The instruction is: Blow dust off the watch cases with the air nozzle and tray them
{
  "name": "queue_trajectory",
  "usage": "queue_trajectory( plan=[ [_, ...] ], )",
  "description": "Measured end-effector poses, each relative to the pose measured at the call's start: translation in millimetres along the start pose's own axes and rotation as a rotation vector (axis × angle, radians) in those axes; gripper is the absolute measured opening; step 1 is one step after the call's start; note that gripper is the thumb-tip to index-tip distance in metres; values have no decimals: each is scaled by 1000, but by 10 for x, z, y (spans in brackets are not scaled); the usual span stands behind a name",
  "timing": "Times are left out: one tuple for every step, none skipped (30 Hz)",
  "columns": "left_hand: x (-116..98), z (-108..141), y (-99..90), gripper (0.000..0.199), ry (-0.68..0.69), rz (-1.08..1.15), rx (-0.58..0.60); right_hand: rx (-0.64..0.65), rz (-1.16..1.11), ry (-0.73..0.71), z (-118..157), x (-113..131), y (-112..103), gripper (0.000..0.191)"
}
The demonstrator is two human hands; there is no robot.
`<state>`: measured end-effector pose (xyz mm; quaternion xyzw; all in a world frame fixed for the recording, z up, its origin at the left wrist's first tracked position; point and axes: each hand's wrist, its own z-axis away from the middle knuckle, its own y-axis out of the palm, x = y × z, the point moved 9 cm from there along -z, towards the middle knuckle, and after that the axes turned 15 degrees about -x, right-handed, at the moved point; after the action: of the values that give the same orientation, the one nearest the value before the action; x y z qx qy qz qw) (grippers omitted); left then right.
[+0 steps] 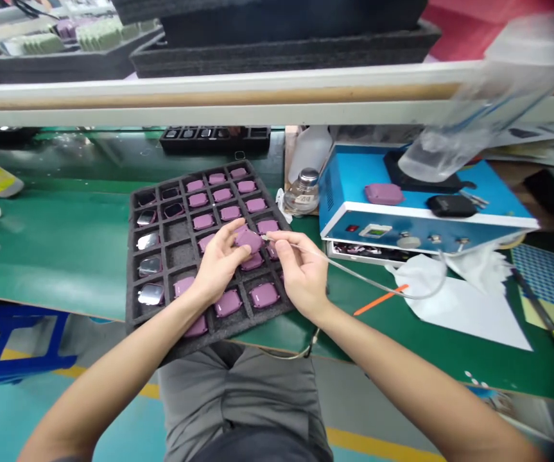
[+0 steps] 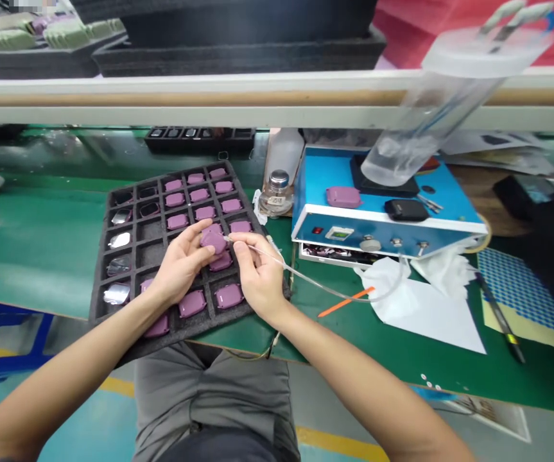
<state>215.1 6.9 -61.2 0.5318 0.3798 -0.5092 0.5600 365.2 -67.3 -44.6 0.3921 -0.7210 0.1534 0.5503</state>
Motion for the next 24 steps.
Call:
queue_trajectory(
  plan=[
    [1,-13,-16,57,15,4,-4,-3,3,4,-1,0,-2,23],
    [-8,-25,-31,54,36,4,-8,-7,6,10,0,-3,-5,23],
    [-25,-35,-43,50,63,-2,-11,-9,8,17,3,-8,-8,23],
    [-49,-41,-55,47,97,-12,-16,-11,5,24,7,-15,-11,24],
    [-76,-41,-66,45,132,-22,-24,-13,-2,31,12,-21,-15,24],
    [-99,-37,-76,43,161,-31,-33,-15,-9,40,18,-29,-19,24],
    [-113,-29,-85,40,178,-35,-46,-16,-15,48,24,-36,-22,24],
    [-116,-18,-94,37,179,-29,-60,-16,-18,54,29,-41,-25,24],
    [-106,-5,-97,34,164,-17,-70,-18,-17,56,32,-43,-28,23],
    [-85,11,-92,34,134,-2,-73,-19,-12,55,34,-42,-30,23],
    [-57,27,-81,36,99,11,-70,-20,-6,53,36,-40,-32,23],
    [-31,44,-66,39,66,19,-62,-21,-1,51,36,-38,-35,23],
    [-12,61,-48,42,42,19,-51,-25,1,51,35,-36,-38,24],
    [-2,75,-31,45,30,13,-38,-29,2,51,34,-36,-42,24],
    [-1,85,-21,48,30,4,-29,-32,1,51,34,-35,-45,24],
    [-6,93,-15,50,38,-6,-23,-33,0,49,34,-35,-47,24],
    [-12,99,-11,51,47,-17,-17,-34,-1,47,35,-35,-49,23],
    [-17,104,-9,49,56,-28,-13,-33,-4,44,36,-36,-50,22],
    [-21,107,-11,48,64,-40,-12,-31,-10,43,38,-38,-50,21],
    [-24,110,-15,47,71,-50,-14,-29,-18,43,40,-40,-51,20],
    [-26,113,-19,46,77,-59,-17,-28,-27,42,41,-42,-53,19],
    [-28,115,-23,46,81,-65,-21,-27,-33,42,42,-44,-54,18],
    [-30,117,-26,45,85,-68,-24,-25,-35,40,42,-45,-54,18],
    [-33,118,-27,45,90,-69,-26,-24,-32,38,41,-46,-54,18]
  ],
)
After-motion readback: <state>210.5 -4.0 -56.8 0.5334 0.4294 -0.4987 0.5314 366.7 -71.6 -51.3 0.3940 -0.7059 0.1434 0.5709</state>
